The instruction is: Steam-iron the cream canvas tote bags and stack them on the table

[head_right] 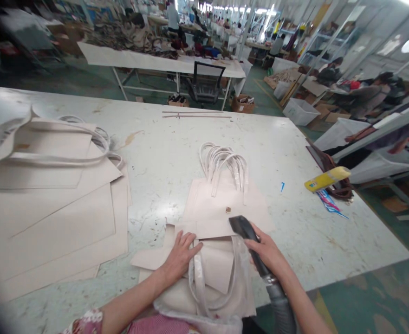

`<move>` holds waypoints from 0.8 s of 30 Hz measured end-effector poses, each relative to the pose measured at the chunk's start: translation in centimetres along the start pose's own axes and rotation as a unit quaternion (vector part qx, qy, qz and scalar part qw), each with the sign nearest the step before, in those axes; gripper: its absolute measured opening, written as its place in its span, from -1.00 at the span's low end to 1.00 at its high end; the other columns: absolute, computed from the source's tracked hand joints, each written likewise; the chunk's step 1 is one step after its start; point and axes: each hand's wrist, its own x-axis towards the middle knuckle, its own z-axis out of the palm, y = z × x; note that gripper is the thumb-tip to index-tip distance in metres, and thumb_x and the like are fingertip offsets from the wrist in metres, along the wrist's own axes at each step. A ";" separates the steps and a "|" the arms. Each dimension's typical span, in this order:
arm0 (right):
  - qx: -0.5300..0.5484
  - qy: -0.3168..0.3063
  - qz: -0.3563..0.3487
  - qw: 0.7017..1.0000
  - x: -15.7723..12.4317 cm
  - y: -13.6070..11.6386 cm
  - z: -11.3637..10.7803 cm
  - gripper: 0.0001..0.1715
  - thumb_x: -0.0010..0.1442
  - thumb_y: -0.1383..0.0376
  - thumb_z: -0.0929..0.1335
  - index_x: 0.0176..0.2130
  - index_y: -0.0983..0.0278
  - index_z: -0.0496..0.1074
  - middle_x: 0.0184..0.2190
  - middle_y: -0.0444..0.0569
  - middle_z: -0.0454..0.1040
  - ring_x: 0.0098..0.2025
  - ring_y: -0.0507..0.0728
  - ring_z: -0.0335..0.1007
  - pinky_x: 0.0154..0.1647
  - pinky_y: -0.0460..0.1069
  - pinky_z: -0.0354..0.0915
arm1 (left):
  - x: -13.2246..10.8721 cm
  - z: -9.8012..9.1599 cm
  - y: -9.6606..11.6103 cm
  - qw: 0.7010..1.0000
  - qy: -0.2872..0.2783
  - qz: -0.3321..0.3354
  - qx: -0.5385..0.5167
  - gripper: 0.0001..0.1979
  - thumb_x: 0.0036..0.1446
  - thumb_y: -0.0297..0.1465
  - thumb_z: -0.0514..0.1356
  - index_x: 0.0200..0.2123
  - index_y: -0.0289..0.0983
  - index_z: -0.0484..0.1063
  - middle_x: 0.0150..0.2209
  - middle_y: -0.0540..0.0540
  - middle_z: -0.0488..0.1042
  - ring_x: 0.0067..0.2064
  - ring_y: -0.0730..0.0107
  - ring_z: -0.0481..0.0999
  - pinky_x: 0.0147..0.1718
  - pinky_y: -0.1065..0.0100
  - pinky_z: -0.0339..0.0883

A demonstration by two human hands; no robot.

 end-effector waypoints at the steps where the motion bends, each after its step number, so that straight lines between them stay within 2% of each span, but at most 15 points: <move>1: 0.001 -0.025 0.018 1.000 0.0 0.1 0.1 -0.15 -0.06 0.19 0.33 0.19 0.12 0.00 -0.64 -0.19 0.35 -0.71 0.10 0.31 -0.77 -0.06 0.20 | -0.1 0.1 0.0 1.000 0.010 -0.002 -0.007 -0.57 0.07 -0.48 0.07 0.04 -0.11 0.24 0.01 -0.19 0.20 0.09 0.14 0.08 0.12 -0.06 -0.26; 3: 0.010 -0.013 0.029 0.999 0.7 0.2 0.7 -0.18 -0.06 0.19 0.33 0.18 0.14 0.04 -0.67 -0.20 0.33 -0.73 0.08 0.29 -0.77 -0.06 0.20 | -0.2 0.2 0.1 1.000 0.025 -0.006 -0.015 -0.59 0.07 -0.47 0.07 0.02 -0.11 0.26 -0.04 -0.18 0.22 0.06 0.16 0.10 0.12 -0.04 -0.23; 6: 0.028 0.113 -0.014 0.993 1.9 0.0 1.4 -0.22 -0.04 0.15 0.32 0.16 0.17 0.08 -0.73 -0.23 0.29 -0.74 0.07 0.27 -0.75 -0.06 0.22 | -0.2 0.1 0.2 0.999 0.025 -0.013 -0.014 -0.60 0.08 -0.48 0.06 0.02 -0.11 0.26 -0.11 -0.16 0.23 0.02 0.20 0.12 0.12 -0.04 -0.23; 8: 0.035 0.151 -0.033 0.987 1.6 0.1 1.4 -0.21 -0.04 0.15 0.33 0.16 0.14 0.07 -0.71 -0.23 0.31 -0.72 0.08 0.29 -0.73 -0.04 0.24 | -0.3 -0.2 0.3 1.000 0.014 -0.016 -0.008 -0.59 0.08 -0.48 0.06 0.02 -0.12 0.25 -0.13 -0.15 0.23 0.01 0.21 0.12 0.13 -0.03 -0.26; 9: 0.039 0.142 -0.026 0.989 1.1 0.4 1.4 -0.20 -0.05 0.15 0.34 0.16 0.11 0.05 -0.70 -0.22 0.33 -0.71 0.09 0.30 -0.73 -0.04 0.25 | -0.3 -0.3 0.3 1.000 0.008 -0.017 -0.004 -0.59 0.07 -0.48 0.07 0.02 -0.13 0.25 -0.13 -0.14 0.23 0.01 0.21 0.12 0.13 -0.03 -0.27; 13: 0.053 0.035 0.043 0.997 -0.8 2.2 1.6 -0.13 -0.05 0.15 0.34 0.19 0.11 -0.03 -0.67 -0.21 0.35 -0.72 0.09 0.29 -0.74 -0.03 0.23 | -0.4 -0.4 0.2 1.000 -0.001 -0.014 0.000 -0.60 0.06 -0.47 0.08 0.01 -0.14 0.25 -0.15 -0.12 0.24 0.02 0.22 0.12 0.15 0.00 -0.32; 15: 0.046 0.053 0.050 0.996 -0.7 2.6 2.3 -0.13 -0.04 0.15 0.33 0.20 0.15 -0.05 -0.69 -0.22 0.32 -0.72 0.08 0.27 -0.74 -0.04 0.23 | -0.4 -0.3 0.1 1.000 0.001 -0.013 -0.003 -0.61 0.08 -0.46 0.06 0.01 -0.13 0.25 -0.15 -0.12 0.25 0.02 0.23 0.12 0.15 0.01 -0.33; 18: -0.005 0.116 -0.016 0.993 -0.3 1.6 3.9 -0.17 0.00 0.13 0.30 0.20 0.16 -0.05 -0.71 -0.23 0.30 -0.72 0.07 0.27 -0.72 -0.06 0.24 | -0.6 -0.1 0.2 1.000 0.001 -0.007 -0.003 -0.63 0.12 -0.45 0.03 0.02 -0.14 0.23 -0.13 -0.13 0.25 0.04 0.24 0.11 0.15 0.02 -0.32; 20: -0.048 0.065 -0.060 0.995 -0.6 0.3 5.3 -0.18 0.01 0.17 0.29 0.21 0.16 -0.06 -0.70 -0.22 0.32 -0.71 0.05 0.26 -0.71 -0.07 0.23 | -0.8 -0.1 0.2 1.000 0.003 -0.003 -0.003 -0.64 0.15 -0.44 -0.01 0.04 -0.15 0.22 -0.11 -0.14 0.25 0.06 0.24 0.10 0.15 0.03 -0.30; 22: -0.083 -0.042 -0.083 0.992 -1.1 -0.9 7.1 -0.19 -0.02 0.24 0.30 0.20 0.17 -0.01 -0.61 -0.19 0.38 -0.71 0.01 0.23 -0.71 -0.09 0.22 | -1.0 0.0 0.3 1.000 0.010 0.003 -0.009 -0.64 0.17 -0.44 -0.05 0.05 -0.15 0.21 -0.10 -0.15 0.25 0.08 0.25 0.08 0.15 0.02 -0.30; 24: -0.121 -0.113 -0.102 0.981 -1.3 -1.7 9.3 -0.21 -0.07 0.33 0.29 0.17 0.16 0.08 -0.53 -0.17 0.42 -0.71 -0.03 0.19 -0.70 -0.10 0.21 | -1.3 0.0 0.1 1.000 0.017 0.005 -0.022 -0.63 0.19 -0.44 -0.07 0.06 -0.14 0.19 -0.10 -0.15 0.26 0.09 0.25 0.08 0.15 0.01 -0.30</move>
